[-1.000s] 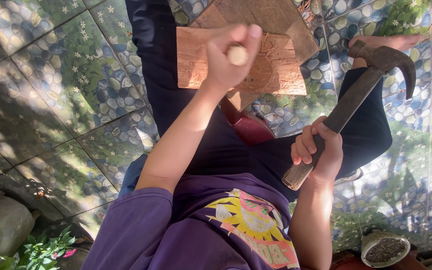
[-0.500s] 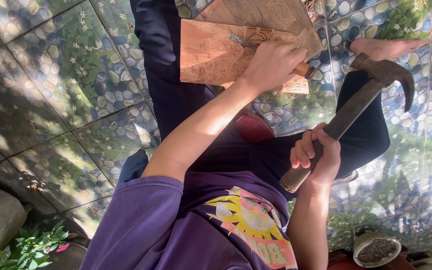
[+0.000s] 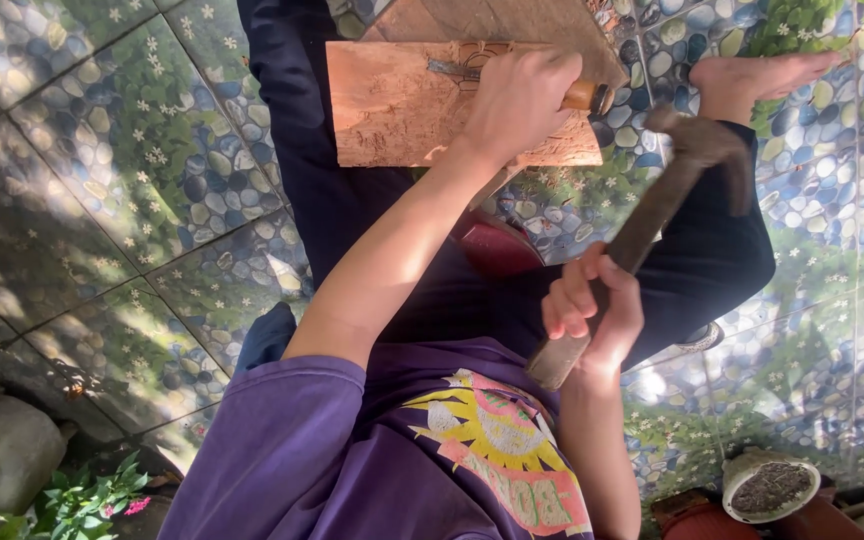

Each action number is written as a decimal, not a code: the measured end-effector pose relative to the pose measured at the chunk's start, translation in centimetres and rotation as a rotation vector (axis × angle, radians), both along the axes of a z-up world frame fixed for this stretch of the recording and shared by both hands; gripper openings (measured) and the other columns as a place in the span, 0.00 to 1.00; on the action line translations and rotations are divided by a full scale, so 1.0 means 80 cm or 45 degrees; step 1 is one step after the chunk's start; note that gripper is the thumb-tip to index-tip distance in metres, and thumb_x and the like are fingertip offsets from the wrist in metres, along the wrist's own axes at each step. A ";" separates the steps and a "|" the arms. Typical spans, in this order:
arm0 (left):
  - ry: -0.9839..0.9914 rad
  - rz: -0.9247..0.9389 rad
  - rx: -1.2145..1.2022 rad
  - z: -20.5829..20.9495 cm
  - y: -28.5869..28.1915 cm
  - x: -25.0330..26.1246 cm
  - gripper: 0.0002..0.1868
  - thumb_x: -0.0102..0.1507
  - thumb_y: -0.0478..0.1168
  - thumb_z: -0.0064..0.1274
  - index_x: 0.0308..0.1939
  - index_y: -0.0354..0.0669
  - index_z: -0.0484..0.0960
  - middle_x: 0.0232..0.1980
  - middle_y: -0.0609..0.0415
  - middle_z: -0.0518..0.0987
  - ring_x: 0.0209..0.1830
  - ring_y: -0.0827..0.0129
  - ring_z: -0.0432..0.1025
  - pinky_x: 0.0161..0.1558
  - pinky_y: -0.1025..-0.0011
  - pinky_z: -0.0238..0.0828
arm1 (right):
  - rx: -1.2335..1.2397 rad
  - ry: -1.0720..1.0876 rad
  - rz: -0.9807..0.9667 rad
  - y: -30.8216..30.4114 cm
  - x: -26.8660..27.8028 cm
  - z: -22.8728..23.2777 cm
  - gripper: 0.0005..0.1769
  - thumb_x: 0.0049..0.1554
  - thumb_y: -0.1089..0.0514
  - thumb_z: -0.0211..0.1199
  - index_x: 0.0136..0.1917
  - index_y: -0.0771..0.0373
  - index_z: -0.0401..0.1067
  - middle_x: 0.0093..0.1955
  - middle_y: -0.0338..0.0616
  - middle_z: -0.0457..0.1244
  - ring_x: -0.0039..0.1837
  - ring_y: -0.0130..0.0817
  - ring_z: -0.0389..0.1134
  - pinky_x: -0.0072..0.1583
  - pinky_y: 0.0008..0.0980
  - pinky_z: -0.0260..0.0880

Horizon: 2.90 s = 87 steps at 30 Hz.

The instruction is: Carving a decorative design into a wooden block using a hammer and chisel.

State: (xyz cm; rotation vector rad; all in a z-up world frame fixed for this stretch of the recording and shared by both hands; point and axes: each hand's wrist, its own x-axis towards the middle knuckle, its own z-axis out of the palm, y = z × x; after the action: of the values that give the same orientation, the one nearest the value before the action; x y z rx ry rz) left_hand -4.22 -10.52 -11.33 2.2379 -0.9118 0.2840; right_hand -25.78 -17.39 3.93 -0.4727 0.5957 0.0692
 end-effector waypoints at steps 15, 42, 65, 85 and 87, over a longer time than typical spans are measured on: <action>0.024 0.094 0.072 -0.015 0.007 0.006 0.09 0.52 0.32 0.63 0.29 0.46 0.77 0.23 0.61 0.77 0.21 0.76 0.73 0.20 0.75 0.70 | -0.158 0.132 -0.054 0.033 0.021 -0.005 0.09 0.62 0.59 0.49 0.38 0.57 0.59 0.24 0.35 0.43 0.20 0.27 0.43 0.25 0.30 0.58; 0.115 0.178 0.089 -0.002 0.012 0.016 0.13 0.47 0.24 0.54 0.22 0.49 0.73 0.21 0.61 0.76 0.21 0.72 0.74 0.17 0.70 0.68 | -0.135 0.023 0.164 -0.012 0.028 0.027 0.08 0.61 0.60 0.50 0.39 0.61 0.60 0.24 0.35 0.48 0.20 0.26 0.47 0.23 0.29 0.57; 0.134 0.152 0.253 -0.016 0.007 0.016 0.09 0.47 0.25 0.55 0.25 0.44 0.79 0.26 0.58 0.80 0.22 0.67 0.77 0.17 0.66 0.76 | -0.503 0.049 0.010 -0.026 0.026 0.042 0.09 0.59 0.57 0.52 0.38 0.58 0.59 0.24 0.35 0.44 0.21 0.26 0.44 0.26 0.29 0.56; -0.045 0.154 0.489 -0.037 -0.006 0.009 0.12 0.57 0.24 0.50 0.30 0.46 0.84 0.32 0.57 0.79 0.11 0.81 0.65 0.10 0.78 0.52 | -0.471 -0.092 0.100 -0.020 0.072 0.053 0.09 0.62 0.58 0.50 0.39 0.59 0.60 0.25 0.36 0.46 0.21 0.26 0.46 0.27 0.29 0.57; -0.041 0.172 0.382 -0.033 -0.002 0.011 0.14 0.57 0.22 0.48 0.27 0.46 0.82 0.15 0.64 0.71 0.10 0.81 0.60 0.11 0.77 0.49 | -0.449 -0.117 0.082 -0.016 0.069 0.051 0.09 0.62 0.59 0.51 0.38 0.59 0.60 0.25 0.36 0.46 0.21 0.26 0.46 0.26 0.29 0.57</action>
State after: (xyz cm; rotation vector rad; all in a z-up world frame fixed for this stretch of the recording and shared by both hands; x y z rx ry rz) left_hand -3.31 -10.67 -14.00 2.5838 -0.8684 0.2589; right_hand -20.28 -18.67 8.03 -0.8332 0.5036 0.0028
